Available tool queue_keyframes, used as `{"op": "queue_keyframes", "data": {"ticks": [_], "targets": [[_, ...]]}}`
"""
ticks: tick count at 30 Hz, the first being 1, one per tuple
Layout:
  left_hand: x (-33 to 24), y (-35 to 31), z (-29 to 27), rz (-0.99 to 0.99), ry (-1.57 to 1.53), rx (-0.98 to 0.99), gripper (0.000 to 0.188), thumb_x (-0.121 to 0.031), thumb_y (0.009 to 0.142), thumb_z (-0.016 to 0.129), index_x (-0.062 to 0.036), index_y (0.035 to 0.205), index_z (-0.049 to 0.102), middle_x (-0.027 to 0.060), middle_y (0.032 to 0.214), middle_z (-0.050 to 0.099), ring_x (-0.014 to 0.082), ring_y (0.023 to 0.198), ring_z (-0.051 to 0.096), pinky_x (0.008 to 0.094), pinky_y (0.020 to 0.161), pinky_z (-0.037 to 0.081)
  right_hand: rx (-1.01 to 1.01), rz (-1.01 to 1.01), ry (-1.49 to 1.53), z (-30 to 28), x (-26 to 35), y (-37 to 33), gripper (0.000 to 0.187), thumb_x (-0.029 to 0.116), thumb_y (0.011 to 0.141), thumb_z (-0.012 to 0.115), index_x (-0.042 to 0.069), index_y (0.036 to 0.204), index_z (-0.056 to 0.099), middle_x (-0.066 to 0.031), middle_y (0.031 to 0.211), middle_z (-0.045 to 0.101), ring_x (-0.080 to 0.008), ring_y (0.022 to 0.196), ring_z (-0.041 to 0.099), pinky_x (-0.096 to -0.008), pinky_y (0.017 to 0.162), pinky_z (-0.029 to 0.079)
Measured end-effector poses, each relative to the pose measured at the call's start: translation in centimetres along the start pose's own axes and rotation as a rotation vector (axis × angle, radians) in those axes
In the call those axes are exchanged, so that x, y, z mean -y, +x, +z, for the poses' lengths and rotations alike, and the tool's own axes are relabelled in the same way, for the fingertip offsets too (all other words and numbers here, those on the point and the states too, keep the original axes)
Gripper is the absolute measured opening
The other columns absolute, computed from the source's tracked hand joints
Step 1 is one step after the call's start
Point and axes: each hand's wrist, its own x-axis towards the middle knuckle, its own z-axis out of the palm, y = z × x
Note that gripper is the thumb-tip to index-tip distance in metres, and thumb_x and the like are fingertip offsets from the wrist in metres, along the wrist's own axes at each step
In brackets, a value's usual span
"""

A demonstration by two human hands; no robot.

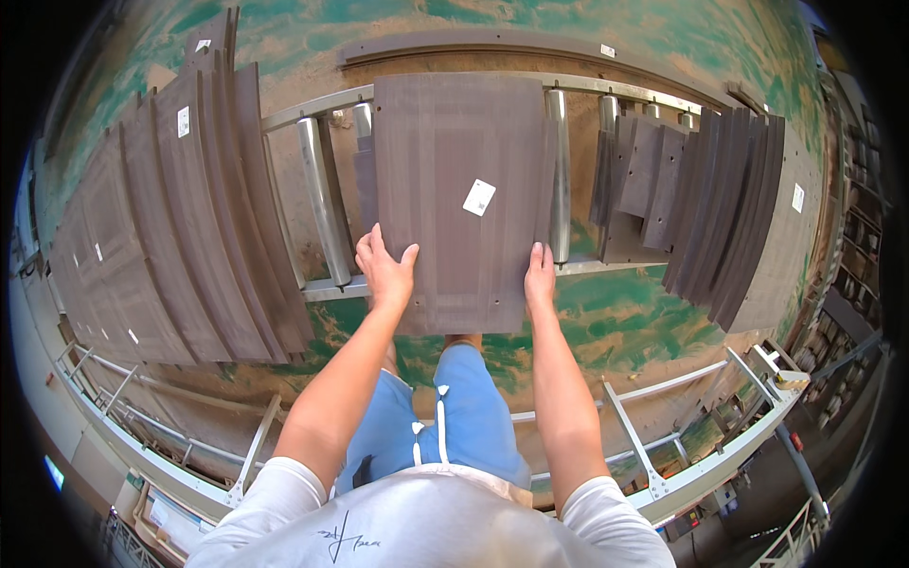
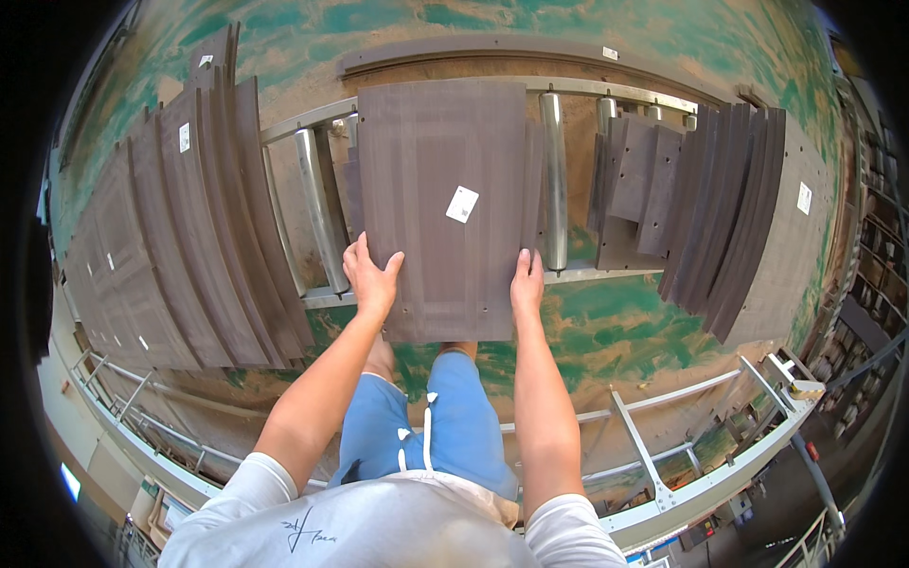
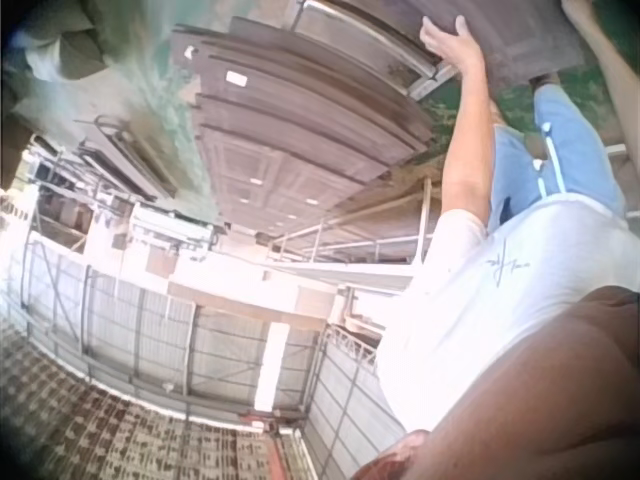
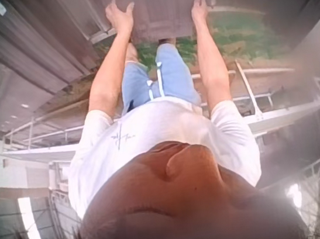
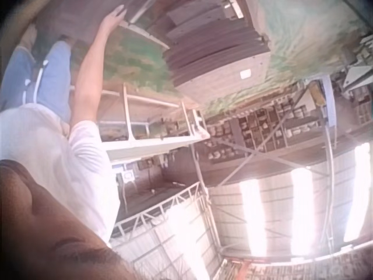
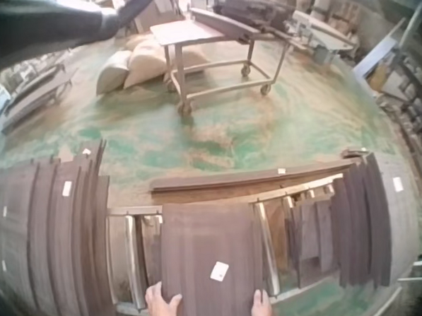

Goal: The person picks up wooden boards from a roller conveyor, organizes them into stacks, and feeds them into an automated edge-banding machine.

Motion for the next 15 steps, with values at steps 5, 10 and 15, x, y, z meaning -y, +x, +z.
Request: {"op": "queue_keyframes", "data": {"ticks": [5,10,15], "targets": [[-1.5,-1.0,2.2,-0.142,0.009,-0.117,0.078,-0.022,0.081,0.076,-0.0021,0.147,0.041,0.0201,0.134,0.041,0.0386,0.127,0.04,0.0483,0.112,0.035,0.05,-0.033,0.038,-0.3,-0.8,1.1,0.067,0.05,0.104,0.052,-0.001,0.147,0.047,-0.0186,0.146,0.055,-0.0294,0.135,0.052,-0.0365,0.113,0.038],[-0.4,-2.6,2.6,-0.179,-0.026,-0.031,0.078,-0.026,0.081,0.073,-0.0026,0.148,0.04,0.0223,0.134,0.043,0.0399,0.129,0.04,0.0495,0.112,0.034,0.159,0.027,0.214,-1.3,-1.7,2.0,0.067,0.051,0.104,0.052,-0.005,0.14,0.054,-0.0146,0.139,0.06,-0.0229,0.13,0.054,-0.0338,0.112,0.038],[0.8,-3.1,1.9,-0.07,-0.076,0.0,0.076,-0.025,0.08,0.076,-0.0024,0.145,0.044,0.0219,0.135,0.044,0.0392,0.131,0.039,0.0488,0.113,0.033,0.163,0.064,0.207,-3.3,-1.5,2.7,0.068,0.05,0.104,0.052,-0.009,0.138,0.055,-0.0146,0.137,0.062,-0.0217,0.127,0.056,-0.0333,0.111,0.038]]}}
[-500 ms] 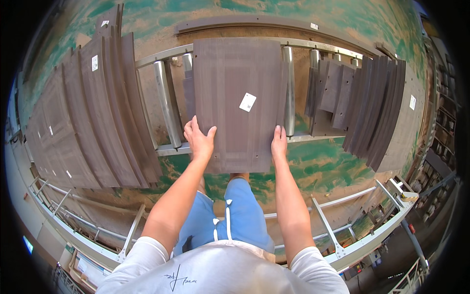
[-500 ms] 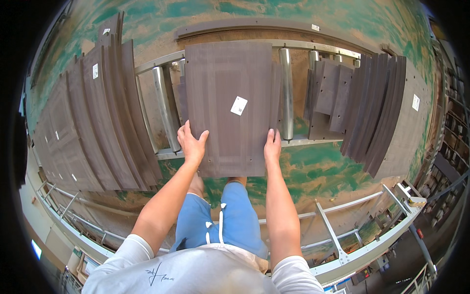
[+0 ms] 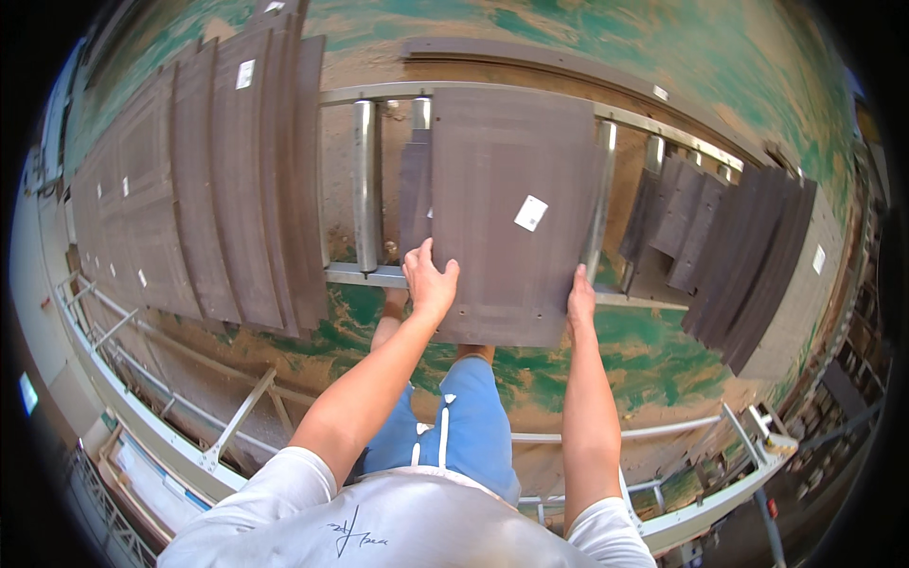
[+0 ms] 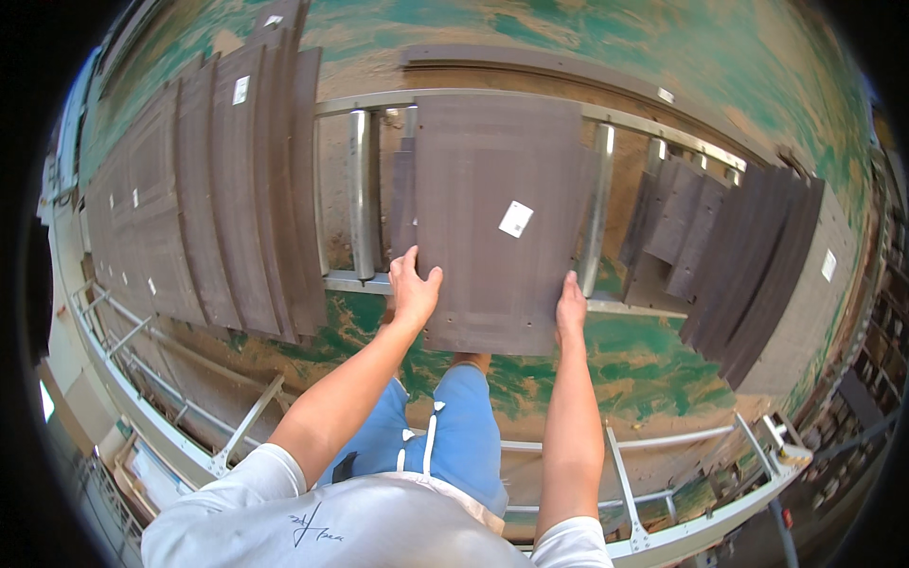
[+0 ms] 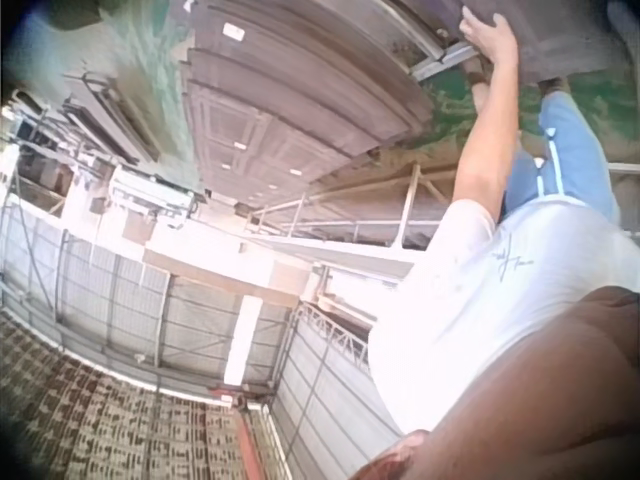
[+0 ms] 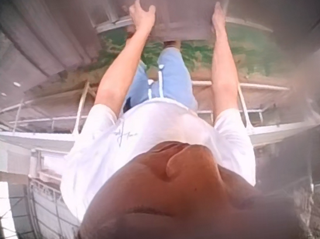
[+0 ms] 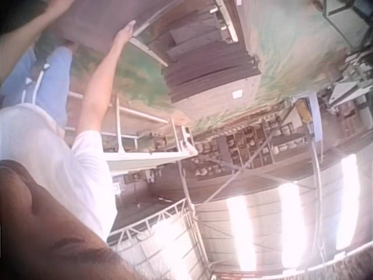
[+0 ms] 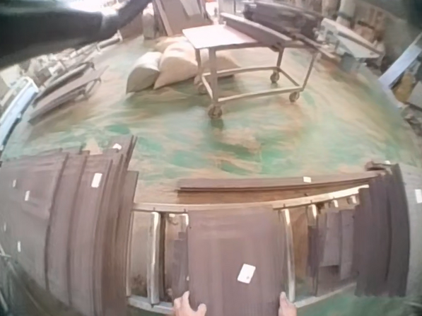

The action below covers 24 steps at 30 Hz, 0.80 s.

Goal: The person picks up wooden boards from a roller conveyor, organizes them into stacks, and feeds them into an automated edge-banding machine.

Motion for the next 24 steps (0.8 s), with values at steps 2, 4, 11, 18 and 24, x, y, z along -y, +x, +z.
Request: {"op": "queue_keyframes", "data": {"ticks": [2,4,11,18,24], "targets": [[-0.1,0.5,0.0,0.013,0.0,-0.066,0.076,-0.025,0.079,0.077,-0.0014,0.144,0.046,0.0218,0.135,0.043,0.0391,0.131,0.039,0.0486,0.114,0.033,-0.069,-0.076,-0.085,0.6,0.3,-0.7,0.065,0.047,0.105,0.052,-0.008,0.138,0.055,-0.0152,0.138,0.062,-0.0221,0.127,0.056,-0.0331,0.11,0.039],[0.0,1.2,-0.1,-0.011,-0.071,-0.175,0.076,-0.026,0.079,0.079,-0.0001,0.142,0.047,0.0216,0.135,0.043,0.0392,0.131,0.039,0.0486,0.114,0.033,-0.121,-0.231,-0.215,2.3,0.6,-1.6,0.058,0.042,0.105,0.055,-0.005,0.138,0.057,-0.0174,0.139,0.061,-0.0244,0.128,0.056,-0.0331,0.111,0.039],[-1.2,2.5,-1.1,-0.279,0.057,-0.173,0.088,-0.059,0.08,0.075,-0.0071,0.144,0.045,0.0224,0.137,0.044,0.0433,0.129,0.041,0.0534,0.109,0.037,-0.004,-0.178,-0.258,2.9,1.0,-2.6,0.058,0.041,0.105,0.052,-0.002,0.143,0.054,-0.0133,0.148,0.054,-0.0245,0.133,0.052,-0.0356,0.115,0.035],[-0.6,0.7,-2.3,-0.293,-0.004,-0.129,0.083,-0.054,0.082,0.075,-0.0076,0.144,0.046,0.0167,0.126,0.048,0.0377,0.12,0.045,0.0483,0.103,0.04,-0.088,-0.169,-0.337,4.8,1.9,-0.2,0.086,0.061,0.101,0.049,-0.007,0.152,0.036,-0.0244,0.152,0.045,-0.0352,0.133,0.051,-0.0422,0.11,0.04],[1.1,-0.7,-5.3,-0.286,-0.185,-0.067,0.073,-0.053,0.084,0.075,-0.0069,0.134,0.049,0.0174,0.124,0.048,0.0383,0.122,0.045,0.048,0.104,0.041,-0.048,0.017,-0.12,1.9,4.0,-3.3,0.082,0.062,0.104,0.041,-0.006,0.147,0.044,-0.0197,0.149,0.05,-0.0338,0.128,0.053,-0.0445,0.108,0.043]]}}
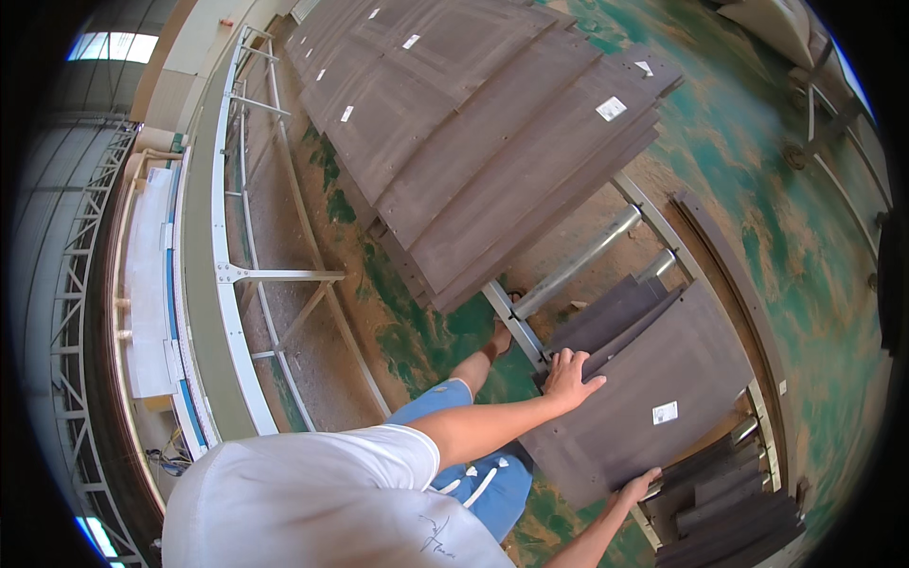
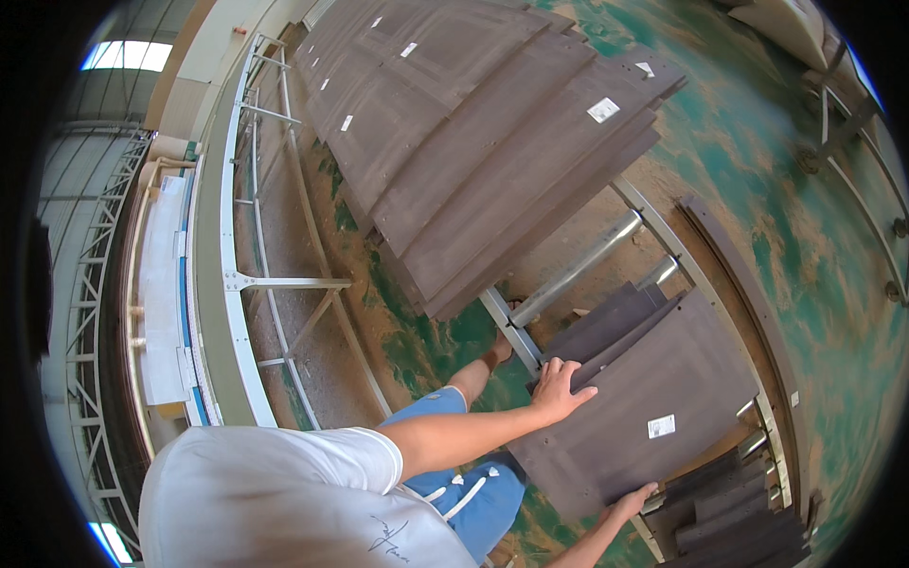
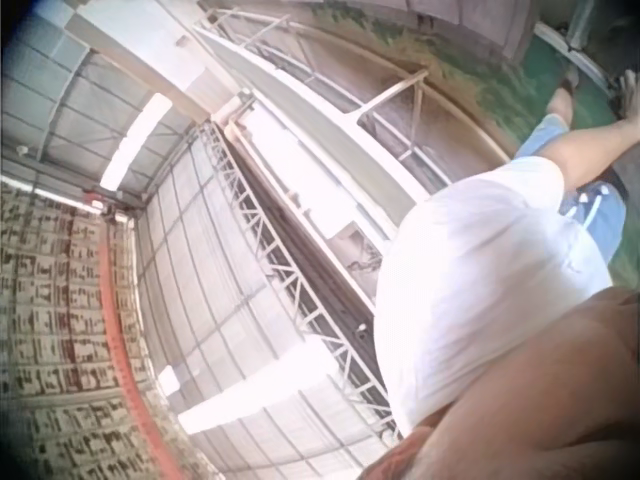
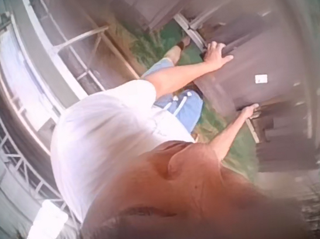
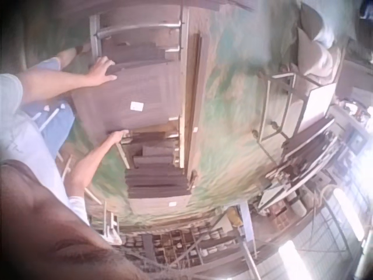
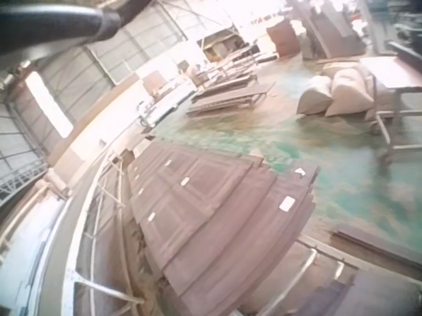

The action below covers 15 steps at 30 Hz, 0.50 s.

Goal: The person picks up wooden boards from a roller conveyor, organizes them into stacks, and feeds them into an automated edge-banding machine.

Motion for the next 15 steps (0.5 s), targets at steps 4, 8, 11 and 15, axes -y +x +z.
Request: {"op": "queue_keyframes", "data": {"ticks": [4,8,11,15], "targets": [[-0.7,1.4,-2.0,-0.006,-0.075,0.133,0.072,-0.055,0.082,0.078,-0.0072,0.128,0.048,0.0193,0.126,0.05,0.0401,0.123,0.049,0.048,0.102,0.043,0.284,0.139,0.081,-3.2,-0.2,0.3,0.089,0.068,0.098,0.047,0.002,0.156,0.033,-0.0112,0.16,0.038,-0.0314,0.14,0.041,-0.0441,0.117,0.033],[0.4,2.4,-1.4,0.049,-0.147,0.102,0.076,-0.054,0.077,0.082,-0.0042,0.125,0.051,0.021,0.125,0.058,0.0397,0.118,0.057,0.0468,0.098,0.047,0.386,0.222,0.152,-1.6,0.2,-2.4,0.087,0.067,0.1,0.043,0.004,0.158,0.03,-0.0094,0.164,0.031,-0.0312,0.146,0.034,-0.0448,0.121,0.027],[-0.4,2.8,-2.6,0.077,-0.134,0.116,0.077,-0.053,0.076,0.083,-0.0026,0.126,0.053,0.0229,0.122,0.062,0.0393,0.115,0.06,0.0465,0.097,0.049,0.301,0.191,0.097,-0.6,0.0,-3.6,0.088,0.067,0.1,0.045,0.003,0.158,0.028,-0.0122,0.164,0.03,-0.0331,0.148,0.032,-0.0461,0.123,0.023],[-0.8,3.5,-2.9,0.109,-0.082,0.218,0.078,-0.054,0.082,0.078,0.0009,0.131,0.052,0.0268,0.127,0.061,0.0408,0.12,0.059,0.0458,0.101,0.047,0.245,0.183,0.241,0.1,0.5,-4.4,0.081,0.06,0.103,0.046,-0.003,0.152,0.036,-0.0145,0.157,0.042,-0.0319,0.14,0.044,-0.0432,0.118,0.034]]}}
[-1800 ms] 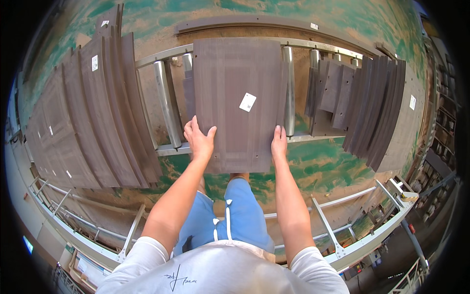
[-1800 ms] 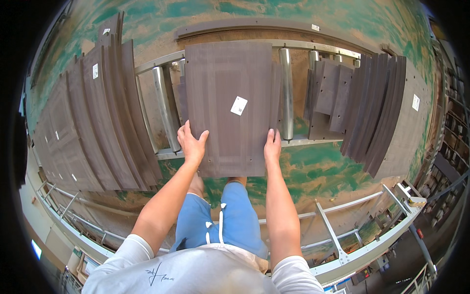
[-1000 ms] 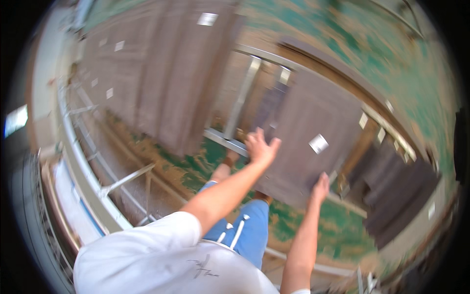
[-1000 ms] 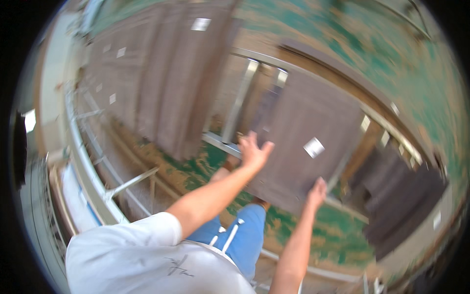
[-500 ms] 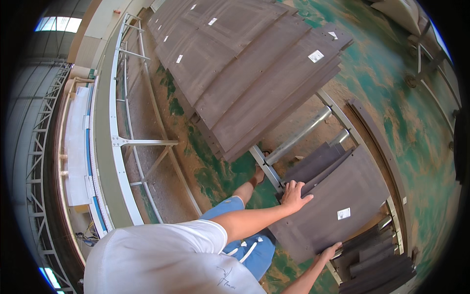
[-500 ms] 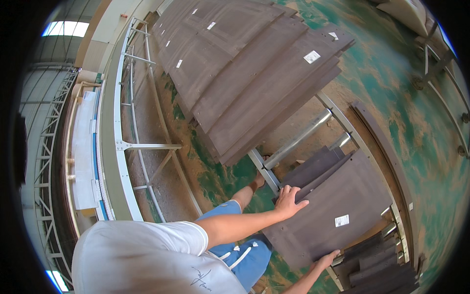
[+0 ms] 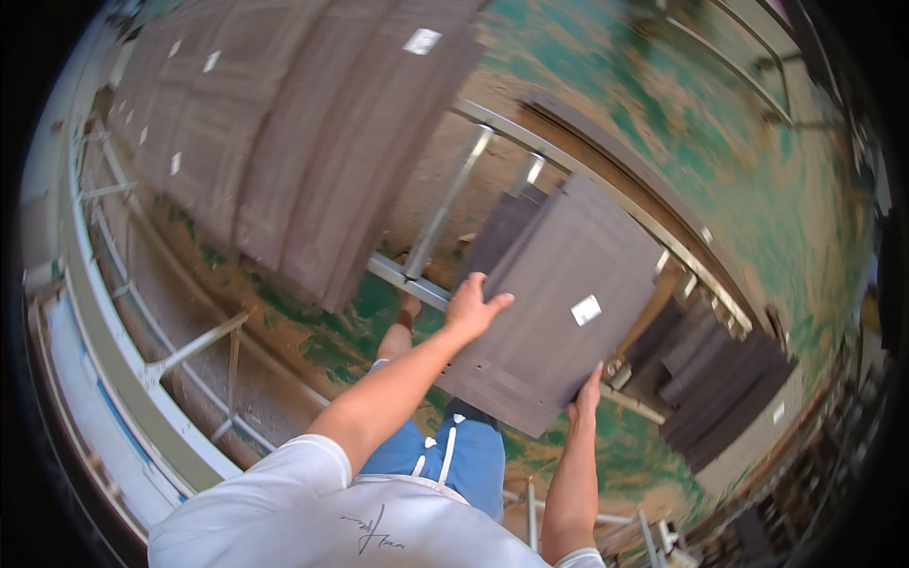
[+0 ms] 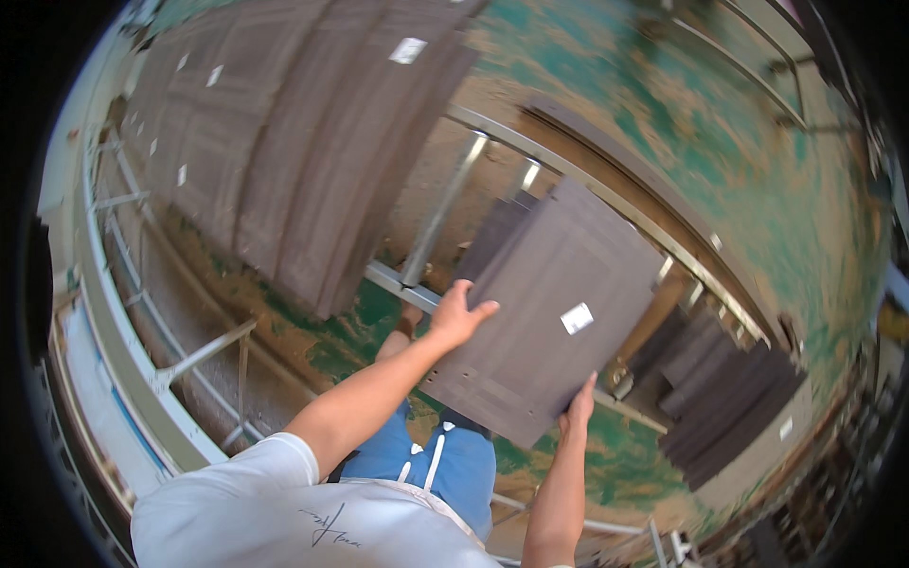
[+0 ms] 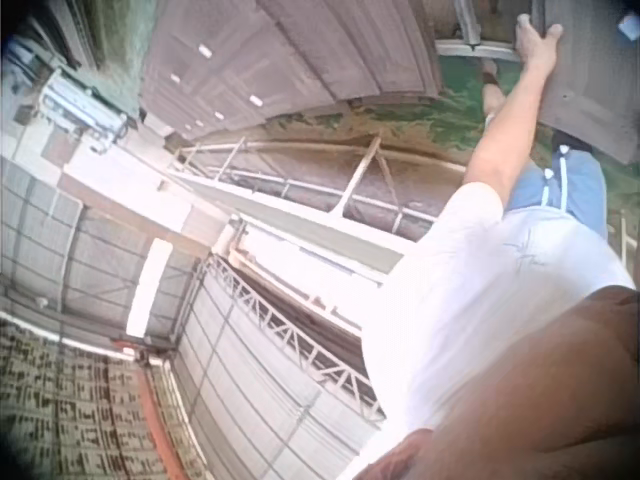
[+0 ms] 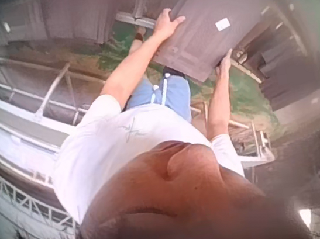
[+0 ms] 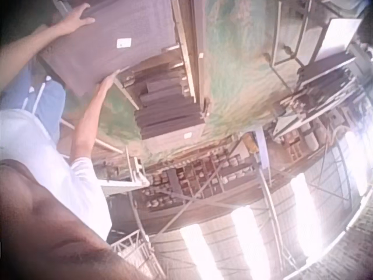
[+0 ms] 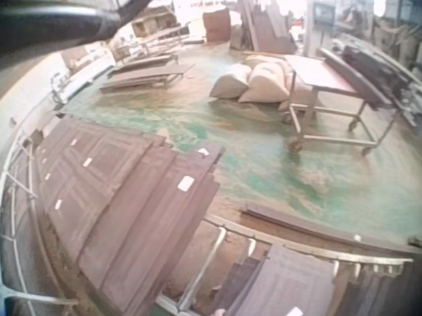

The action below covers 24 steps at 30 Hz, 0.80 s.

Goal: The person picks up wooden boards from a roller conveyor, organizes them into stacks, and feeds them into an automated edge-banding machine.

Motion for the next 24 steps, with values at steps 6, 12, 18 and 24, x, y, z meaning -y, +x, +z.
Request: {"op": "queue_keyframes", "data": {"ticks": [6,12,18,24], "targets": [[1.6,1.5,-0.7,-0.269,-0.529,0.422,0.088,-0.072,0.094,0.052,0.0061,0.135,0.056,0.0152,0.133,0.063,0.0246,0.125,0.057,0.0396,0.106,0.043,-0.266,-0.334,-0.433,0.0,-0.9,-1.4,0.073,0.05,0.101,0.06,-0.009,0.143,0.048,-0.0201,0.14,0.057,-0.0267,0.127,0.054,-0.0369,0.109,0.041],[0.0,-2.1,-1.1,-0.153,-0.412,0.223,0.047,-0.044,0.103,0.059,0.0018,0.108,0.069,0.001,0.097,0.068,0.0103,0.089,0.058,0.0295,0.081,0.048,-0.215,-0.385,-0.364,-0.7,-0.8,-2.2,0.082,0.05,0.092,0.073,-0.011,0.142,0.048,-0.0221,0.137,0.06,-0.0265,0.124,0.057,-0.0357,0.106,0.044],[-5.4,-10.7,-6.1,-0.082,-0.33,-0.041,0.042,-0.034,0.098,0.07,0.005,0.114,0.066,0.0029,0.1,0.068,0.012,0.088,0.057,0.0309,0.08,0.048,-0.032,-0.358,-0.123,-0.3,-1.6,-5.0,0.054,0.044,0.096,0.07,-0.003,0.122,0.067,-0.0063,0.109,0.071,-0.0127,0.098,0.062,-0.0298,0.089,0.05],[-6.9,-13.6,-19.5,0.009,-0.158,-0.037,0.036,-0.043,0.104,0.059,-0.0067,0.101,0.063,-0.0049,0.084,0.052,0.0074,0.078,0.045,0.0286,0.068,0.039,-0.017,-0.315,0.064,1.2,1.2,-8.4,0.053,0.051,0.099,0.063,-0.001,0.099,0.071,0.0014,0.091,0.068,-0.0093,0.084,0.056,-0.029,0.077,0.048]]}}
